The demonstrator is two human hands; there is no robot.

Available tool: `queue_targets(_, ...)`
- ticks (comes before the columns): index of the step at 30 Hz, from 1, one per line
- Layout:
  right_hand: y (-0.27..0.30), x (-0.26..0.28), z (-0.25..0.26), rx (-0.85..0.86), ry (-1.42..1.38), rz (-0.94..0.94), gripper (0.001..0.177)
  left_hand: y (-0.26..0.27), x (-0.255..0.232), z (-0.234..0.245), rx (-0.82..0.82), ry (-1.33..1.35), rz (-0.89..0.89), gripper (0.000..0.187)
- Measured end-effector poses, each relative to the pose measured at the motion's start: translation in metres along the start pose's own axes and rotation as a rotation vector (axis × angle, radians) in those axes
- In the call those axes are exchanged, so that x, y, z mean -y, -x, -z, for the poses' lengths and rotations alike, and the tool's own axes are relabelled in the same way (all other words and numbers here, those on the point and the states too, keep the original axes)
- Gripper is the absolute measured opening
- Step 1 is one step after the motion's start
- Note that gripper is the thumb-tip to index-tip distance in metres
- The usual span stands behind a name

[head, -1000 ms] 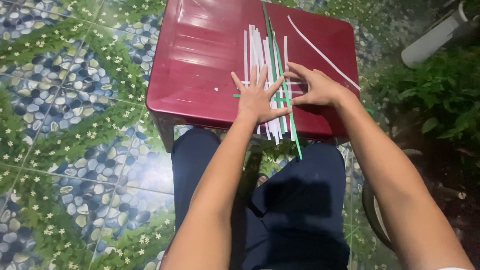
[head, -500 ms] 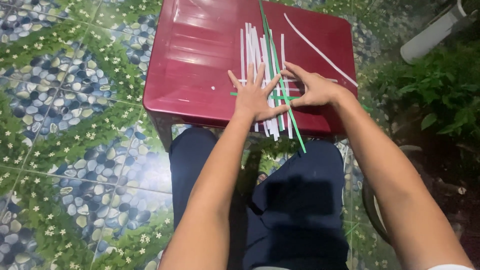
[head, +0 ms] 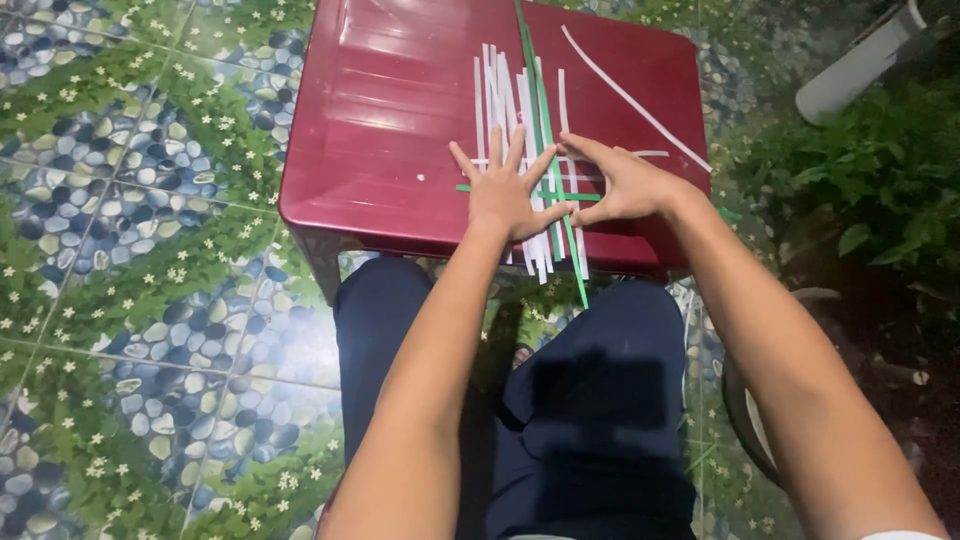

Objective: Weaving white and green plastic strips together on a red stool to form a mat or base.

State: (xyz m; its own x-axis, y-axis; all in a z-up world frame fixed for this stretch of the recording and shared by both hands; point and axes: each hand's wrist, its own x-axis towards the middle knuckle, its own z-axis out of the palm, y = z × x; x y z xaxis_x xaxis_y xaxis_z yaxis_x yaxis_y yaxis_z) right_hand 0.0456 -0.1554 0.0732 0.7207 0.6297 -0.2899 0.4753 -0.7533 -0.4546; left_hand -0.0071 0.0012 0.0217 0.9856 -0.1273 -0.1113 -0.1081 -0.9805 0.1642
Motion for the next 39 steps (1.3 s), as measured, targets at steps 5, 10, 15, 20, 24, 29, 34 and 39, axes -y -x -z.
queue_targets(5, -0.002, -0.006, -0.003, 0.021, 0.030, -0.006, 0.108, -0.004, 0.000, -0.001, 0.021, -0.005, -0.002, 0.081)
queue_targets(10, -0.004, -0.018, -0.002, 0.036, 0.017, -0.007, 0.112, -0.007, -0.002, 0.007, 0.070, 0.011, -0.027, 0.084)
queue_targets(15, -0.003, -0.011, -0.002, 0.022, 0.017, -0.025, 0.117, -0.005, -0.002, 0.012, 0.109, 0.019, -0.007, 0.082)
queue_targets(20, -0.003, -0.017, 0.000, 0.027, 0.018, -0.044, 0.118, -0.004, -0.002, 0.018, 0.179, 0.010, -0.003, 0.083)
queue_targets(24, -0.005, -0.012, 0.001, 0.021, 0.012, -0.049, 0.121, -0.005, -0.002, 0.015, 0.162, -0.005, -0.011, 0.082)
queue_targets(29, -0.007, -0.017, -0.001, 0.044, -0.020, -0.018, 0.124, -0.008, -0.003, 0.014, 0.197, -0.005, 0.009, 0.083)
queue_targets(34, -0.003, -0.009, 0.002, 0.033, -0.039, -0.062, 0.121, -0.005, -0.006, 0.023, 0.223, -0.013, 0.007, 0.086)
queue_targets(39, -0.002, -0.021, 0.011, -0.030, -0.087, -0.070, 0.119, -0.013, -0.002, 0.011, 0.208, 0.002, 0.022, 0.085)
